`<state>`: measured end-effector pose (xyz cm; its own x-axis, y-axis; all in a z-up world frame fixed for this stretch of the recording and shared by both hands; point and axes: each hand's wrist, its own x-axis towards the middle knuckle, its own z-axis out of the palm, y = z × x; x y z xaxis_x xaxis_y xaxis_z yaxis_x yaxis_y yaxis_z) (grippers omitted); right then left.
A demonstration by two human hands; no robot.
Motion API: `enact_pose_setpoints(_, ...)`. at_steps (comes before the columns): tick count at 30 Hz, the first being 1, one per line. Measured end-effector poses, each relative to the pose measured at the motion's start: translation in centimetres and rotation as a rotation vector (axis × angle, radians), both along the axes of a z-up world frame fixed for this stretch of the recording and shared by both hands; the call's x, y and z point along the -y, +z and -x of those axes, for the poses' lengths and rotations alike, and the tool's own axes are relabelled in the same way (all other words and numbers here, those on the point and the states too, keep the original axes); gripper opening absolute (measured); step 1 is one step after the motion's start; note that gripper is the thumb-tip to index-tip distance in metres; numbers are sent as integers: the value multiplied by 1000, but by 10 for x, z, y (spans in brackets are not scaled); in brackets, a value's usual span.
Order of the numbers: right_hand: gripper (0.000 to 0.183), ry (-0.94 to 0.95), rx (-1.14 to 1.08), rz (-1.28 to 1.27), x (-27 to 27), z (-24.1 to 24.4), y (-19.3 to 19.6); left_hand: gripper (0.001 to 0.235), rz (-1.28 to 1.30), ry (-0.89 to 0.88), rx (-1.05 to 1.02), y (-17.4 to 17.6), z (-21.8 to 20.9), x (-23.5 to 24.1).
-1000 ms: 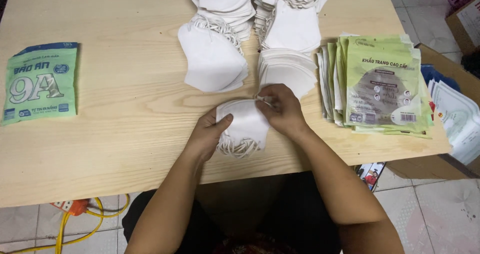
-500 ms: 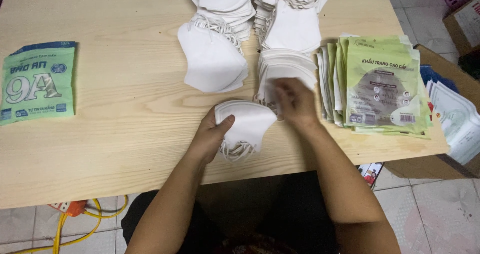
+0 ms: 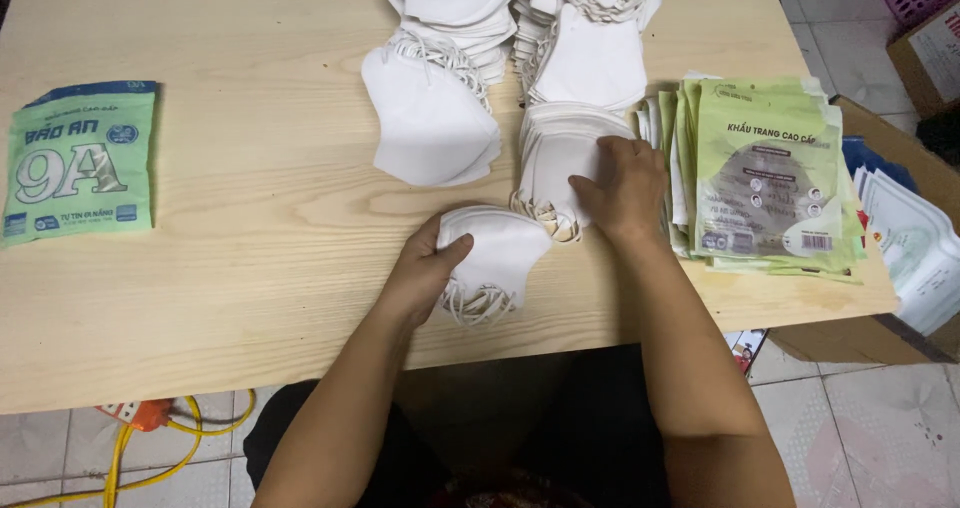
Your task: Stacking individual face masks from a pile into a neat stack on a table
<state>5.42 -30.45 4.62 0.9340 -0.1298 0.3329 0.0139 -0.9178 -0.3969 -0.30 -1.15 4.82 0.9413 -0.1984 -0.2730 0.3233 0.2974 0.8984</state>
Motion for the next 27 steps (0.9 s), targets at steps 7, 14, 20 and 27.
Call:
enact_pose_setpoints(7, 51, -4, -21, -1, 4, -3, -11, 34, -5, -17, 21, -8, -5, -2)
enact_pose_setpoints(14, 22, -16, 6, 127, 4, -10, -31, 41, -45, -21, 20, -11, -5, -3)
enact_pose_setpoints(20, 35, -26, 103, -315, -6, 14, 22, 48, -82, 8, 18, -19, -7, -2)
enact_pose_setpoints(27, 20, 205, 85, -953, -15, 37, 47, 47, -181, 30, 30, -9, -4, -5)
